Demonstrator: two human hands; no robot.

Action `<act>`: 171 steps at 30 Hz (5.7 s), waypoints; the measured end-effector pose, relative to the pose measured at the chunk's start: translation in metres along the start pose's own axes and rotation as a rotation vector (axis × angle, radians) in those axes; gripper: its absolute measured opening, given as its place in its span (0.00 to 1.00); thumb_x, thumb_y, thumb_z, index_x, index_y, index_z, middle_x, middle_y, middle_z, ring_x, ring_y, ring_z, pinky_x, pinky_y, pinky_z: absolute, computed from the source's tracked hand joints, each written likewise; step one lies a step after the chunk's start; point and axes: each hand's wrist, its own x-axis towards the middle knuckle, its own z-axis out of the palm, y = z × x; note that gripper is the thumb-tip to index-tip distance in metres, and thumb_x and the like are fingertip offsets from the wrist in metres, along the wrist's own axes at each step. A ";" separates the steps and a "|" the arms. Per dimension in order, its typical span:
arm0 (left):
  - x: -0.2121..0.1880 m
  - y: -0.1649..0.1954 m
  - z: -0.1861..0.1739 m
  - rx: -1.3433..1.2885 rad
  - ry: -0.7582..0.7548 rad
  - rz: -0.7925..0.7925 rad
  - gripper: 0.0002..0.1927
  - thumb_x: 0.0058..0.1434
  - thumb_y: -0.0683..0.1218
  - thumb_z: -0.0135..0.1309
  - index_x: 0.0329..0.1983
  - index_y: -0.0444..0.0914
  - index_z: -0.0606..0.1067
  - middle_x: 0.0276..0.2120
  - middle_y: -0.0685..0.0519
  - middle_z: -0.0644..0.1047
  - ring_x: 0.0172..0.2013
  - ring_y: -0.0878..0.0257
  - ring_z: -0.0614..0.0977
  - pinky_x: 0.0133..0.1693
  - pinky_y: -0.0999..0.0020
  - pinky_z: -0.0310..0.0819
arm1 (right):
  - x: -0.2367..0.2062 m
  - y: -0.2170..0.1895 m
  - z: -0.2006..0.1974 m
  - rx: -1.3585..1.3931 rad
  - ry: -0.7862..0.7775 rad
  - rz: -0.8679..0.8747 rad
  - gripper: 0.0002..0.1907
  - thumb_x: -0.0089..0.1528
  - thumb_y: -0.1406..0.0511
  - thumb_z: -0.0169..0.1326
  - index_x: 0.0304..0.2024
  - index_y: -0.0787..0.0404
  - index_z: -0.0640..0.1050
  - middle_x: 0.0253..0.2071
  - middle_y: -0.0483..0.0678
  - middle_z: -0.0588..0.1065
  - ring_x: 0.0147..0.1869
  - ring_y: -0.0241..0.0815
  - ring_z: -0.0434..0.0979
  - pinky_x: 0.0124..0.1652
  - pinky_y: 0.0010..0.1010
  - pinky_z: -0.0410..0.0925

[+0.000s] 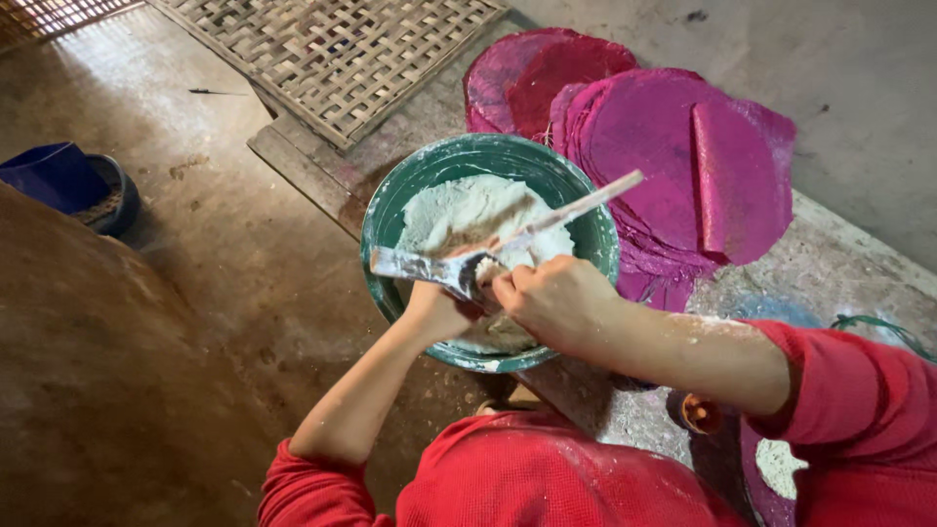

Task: The person fills a manual dough press with batter from a large basin, then squeezes the press to extrude round batter discs onto round pink trays, placing each disc beside the others. They repeat the fill-and-press cycle, occasionally repositioning trays and scraping excess batter from the press by hand.

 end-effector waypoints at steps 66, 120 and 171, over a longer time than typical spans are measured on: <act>0.128 0.332 0.384 -2.356 -1.056 0.249 0.38 0.64 0.60 0.53 0.78 0.47 0.63 0.70 0.43 0.67 0.63 0.52 0.71 0.63 0.56 0.62 | -0.598 -0.062 0.099 2.677 0.392 0.978 0.49 0.63 0.43 0.55 0.73 0.66 0.56 0.70 0.60 0.64 0.72 0.57 0.65 0.70 0.48 0.56; 0.184 0.263 0.550 -2.601 -0.756 -0.440 0.14 0.62 0.54 0.43 0.44 0.41 0.67 0.34 0.53 0.70 0.39 0.58 0.72 0.47 0.59 0.72 | -0.527 0.047 0.152 1.863 0.062 1.592 0.33 0.69 0.44 0.36 0.40 0.67 0.75 0.28 0.48 0.77 0.33 0.39 0.76 0.36 0.33 0.72; 0.041 0.386 0.497 -0.426 -1.173 0.635 0.64 0.43 0.44 0.71 0.77 0.45 0.44 0.70 0.39 0.61 0.67 0.37 0.61 0.67 0.47 0.55 | -0.635 -0.215 0.099 1.153 1.566 1.578 0.50 0.62 0.28 0.45 0.72 0.52 0.59 0.59 0.43 0.62 0.50 0.42 0.64 0.51 0.37 0.60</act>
